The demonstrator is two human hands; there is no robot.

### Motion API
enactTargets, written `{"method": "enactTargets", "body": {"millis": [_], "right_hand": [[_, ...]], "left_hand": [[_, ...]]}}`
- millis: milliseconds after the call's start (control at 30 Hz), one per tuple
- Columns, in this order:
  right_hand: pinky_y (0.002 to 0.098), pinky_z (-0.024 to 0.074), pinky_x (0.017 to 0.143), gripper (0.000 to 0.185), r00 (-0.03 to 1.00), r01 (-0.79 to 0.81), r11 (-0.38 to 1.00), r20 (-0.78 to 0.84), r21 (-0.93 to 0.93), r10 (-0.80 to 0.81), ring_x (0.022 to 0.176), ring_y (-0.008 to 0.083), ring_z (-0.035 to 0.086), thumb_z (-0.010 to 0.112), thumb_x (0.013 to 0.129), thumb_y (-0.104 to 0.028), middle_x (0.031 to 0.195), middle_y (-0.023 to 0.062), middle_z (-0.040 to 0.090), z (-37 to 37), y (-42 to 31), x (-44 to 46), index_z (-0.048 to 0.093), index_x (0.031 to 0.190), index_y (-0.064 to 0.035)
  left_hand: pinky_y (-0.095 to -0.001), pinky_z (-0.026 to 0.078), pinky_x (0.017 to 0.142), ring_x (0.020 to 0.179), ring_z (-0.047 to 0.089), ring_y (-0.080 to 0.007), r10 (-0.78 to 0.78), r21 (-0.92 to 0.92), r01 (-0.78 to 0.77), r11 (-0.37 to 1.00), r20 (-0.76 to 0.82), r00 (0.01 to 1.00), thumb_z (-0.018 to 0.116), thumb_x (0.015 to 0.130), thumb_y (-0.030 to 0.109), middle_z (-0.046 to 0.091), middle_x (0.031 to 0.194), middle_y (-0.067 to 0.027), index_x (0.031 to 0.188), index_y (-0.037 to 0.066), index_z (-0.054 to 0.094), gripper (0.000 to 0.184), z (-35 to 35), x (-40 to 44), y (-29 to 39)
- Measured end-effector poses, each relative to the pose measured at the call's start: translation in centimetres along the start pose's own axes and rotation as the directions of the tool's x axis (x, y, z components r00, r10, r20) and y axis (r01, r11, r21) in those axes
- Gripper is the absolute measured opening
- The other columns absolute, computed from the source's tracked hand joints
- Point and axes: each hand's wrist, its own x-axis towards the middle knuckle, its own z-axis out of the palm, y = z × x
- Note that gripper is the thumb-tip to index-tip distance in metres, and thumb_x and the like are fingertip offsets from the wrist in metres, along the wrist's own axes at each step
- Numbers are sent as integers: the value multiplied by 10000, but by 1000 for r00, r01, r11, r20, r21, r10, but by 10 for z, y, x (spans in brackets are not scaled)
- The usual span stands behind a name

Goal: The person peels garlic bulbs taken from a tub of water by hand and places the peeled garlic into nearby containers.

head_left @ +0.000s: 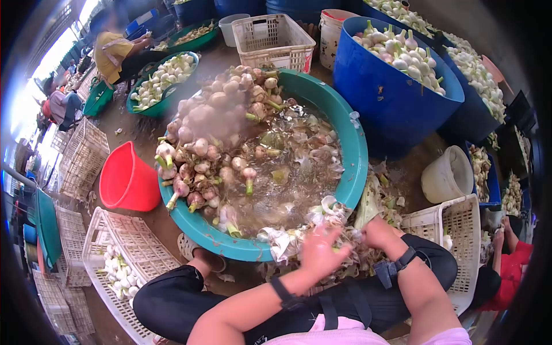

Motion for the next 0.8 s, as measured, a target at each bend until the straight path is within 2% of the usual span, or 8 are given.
{"method": "enactTargets", "body": {"millis": [100,167,267,367,467,533,633,800], "right_hand": [[375,450,776,439,723,206,951,-691,232,12,864,310,567,542,764,-406,959,156,589,-24,-31,5,584,1063,-87],[379,439,801,532,624,106,988,-781,109,19,904,327,548,536,750,-508,1002,165,563,-31,-58,30,569,1082,-93],[396,446,784,587,937,-69,997,-340,30,75,883,327,559,522,733,-577,976,151,577,-42,-98,48,577,1068,-98],[409,458,748,510,991,125,992,-54,-1,-125,846,335,572,511,741,-533,928,147,590,-49,-129,34,593,1003,-104],[416,462,686,357,897,371,918,-311,138,-316,772,344,567,548,719,-393,819,149,597,-11,-110,27,603,863,-71],[417,459,677,283,874,430,851,-376,301,-308,763,338,563,536,711,-328,816,152,592,-3,-89,5,594,815,-71],[416,465,680,257,946,322,930,-94,179,-310,774,326,584,536,721,-320,817,141,612,21,-31,-7,604,843,-105],[415,466,663,245,989,146,984,-24,103,-145,753,318,591,537,745,-328,750,143,612,-39,-15,5,631,851,-128]], "left_hand": [[-497,135,1018,1246,286,-366,-544,-79,551,831,-323,775,573,705,529,321,1321,-237,1318,159,334,755,-37,11,-52],[-494,106,1025,1261,267,-362,-700,-205,680,704,-362,616,559,708,546,350,1312,-231,1325,133,315,782,-40,16,-87],[-486,93,1029,1279,235,-368,-806,20,807,590,-38,590,535,711,576,391,1296,-213,1340,114,277,822,-49,18,-92],[-448,218,1008,1202,366,-364,-617,30,623,782,176,767,586,709,478,421,1269,-214,1292,101,365,729,-40,16,-70],[-402,300,970,1178,398,-349,-392,-193,439,878,239,888,611,706,349,447,1242,-196,1251,85,411,638,-25,8,-56],[-380,390,891,1113,454,-351,-9,55,11,998,-42,999,657,665,229,467,1201,-200,1201,83,454,591,8,1,-61],[-413,427,810,954,549,-344,515,146,-543,827,187,836,655,687,251,562,1044,-168,1180,77,441,565,52,3,-70],[-406,447,746,939,551,-354,137,30,-174,984,493,859,619,743,273,552,1081,-171,1091,78,522,410,37,24,-31]]}}
